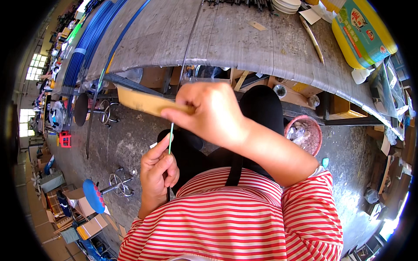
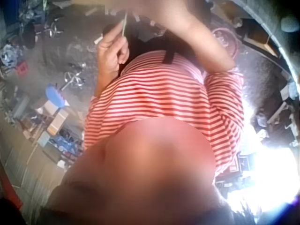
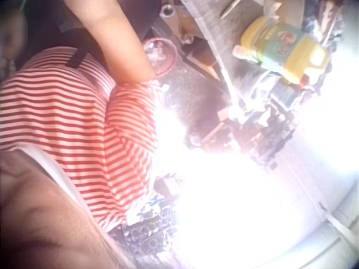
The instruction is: The person sits on the floor in a workshop and sands thin rods using a sanding block. They pick up a rod, rub the sanding block along its length, and then place it back on the table before repeating the process with another rod.
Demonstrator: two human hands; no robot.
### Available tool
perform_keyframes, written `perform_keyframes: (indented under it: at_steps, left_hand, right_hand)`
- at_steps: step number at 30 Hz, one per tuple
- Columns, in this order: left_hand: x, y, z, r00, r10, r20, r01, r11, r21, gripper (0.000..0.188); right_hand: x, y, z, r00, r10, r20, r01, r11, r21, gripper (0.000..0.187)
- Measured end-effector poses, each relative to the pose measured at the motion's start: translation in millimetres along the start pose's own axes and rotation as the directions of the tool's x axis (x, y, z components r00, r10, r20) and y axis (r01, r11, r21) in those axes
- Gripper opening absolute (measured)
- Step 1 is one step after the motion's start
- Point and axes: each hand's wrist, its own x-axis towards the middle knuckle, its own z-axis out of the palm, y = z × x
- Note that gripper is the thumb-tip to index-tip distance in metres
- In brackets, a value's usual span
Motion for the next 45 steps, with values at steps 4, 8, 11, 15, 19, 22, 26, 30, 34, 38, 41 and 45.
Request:
perform_keyframes:
  at_steps: [4,8,11,15,19,22,26,30,34,38,41,45]
  left_hand:
    - [1.3,-0.8,-3.9,0.997,-0.040,0.061,0.046,0.993,-0.110,0.039]
    - [2.8,-0.3,-5.4,0.994,-0.068,0.080,0.082,0.980,-0.181,0.040]
    - [2.6,-0.7,-7.1,0.991,-0.065,0.116,0.089,0.972,-0.218,0.040]
    - [3.5,-2.0,-9.2,0.986,-0.062,0.153,0.100,0.962,-0.252,0.041]
    - [3.1,-2.7,-10.6,0.980,-0.068,0.185,0.121,0.947,-0.298,0.041]
    - [6.0,-2.1,-9.9,0.976,-0.077,0.205,0.140,0.940,-0.311,0.041]
    - [5.4,-2.8,-11.1,0.975,-0.076,0.209,0.141,0.939,-0.315,0.041]
    - [7.6,-2.9,-15.5,0.984,-0.079,0.158,0.129,0.932,-0.339,0.040]
    - [6.4,-9.6,-26.8,0.987,-0.143,0.069,0.159,0.893,-0.420,0.041]
    - [6.2,-9.6,-25.8,0.992,-0.128,-0.002,0.119,0.931,-0.344,0.042]
    - [6.2,-4.2,-20.4,0.991,-0.130,-0.012,0.120,0.943,-0.310,0.042]
    - [5.5,-2.2,-19.7,0.992,-0.122,0.013,0.121,0.954,-0.274,0.036]
  right_hand:
    - [1.8,-4.2,-5.2,0.998,0.063,0.002,-0.063,0.998,-0.007,0.029]
    - [-2.3,-2.7,0.2,1.000,-0.010,-0.005,0.010,1.000,0.017,0.030]
    - [3.6,-0.9,-3.9,0.998,0.043,-0.054,-0.042,0.999,0.022,0.031]
    - [-3.9,-2.4,2.4,0.997,-0.071,-0.006,0.071,0.997,0.021,0.032]
    - [5.1,-2.9,-6.3,0.994,0.108,-0.008,-0.108,0.994,0.024,0.031]
    - [-4.4,-5.3,-0.3,1.000,-0.008,0.024,0.008,1.000,0.007,0.030]
    - [2.9,-0.4,-4.4,0.994,0.113,0.001,-0.113,0.993,0.034,0.030]
    - [1.7,-2.3,-8.6,0.945,-0.287,-0.156,0.271,0.955,-0.117,0.026]
    - [-10.6,12.5,-10.0,0.757,-0.647,-0.092,0.592,0.739,-0.321,0.028]
    - [-21.3,16.3,-7.0,0.728,-0.670,-0.143,0.594,0.721,-0.357,0.030]
    - [-26.0,16.2,-6.9,0.729,-0.665,-0.162,0.584,0.727,-0.361,0.031]
    - [-20.3,10.8,-8.2,0.732,-0.669,-0.131,0.600,0.724,-0.340,0.031]
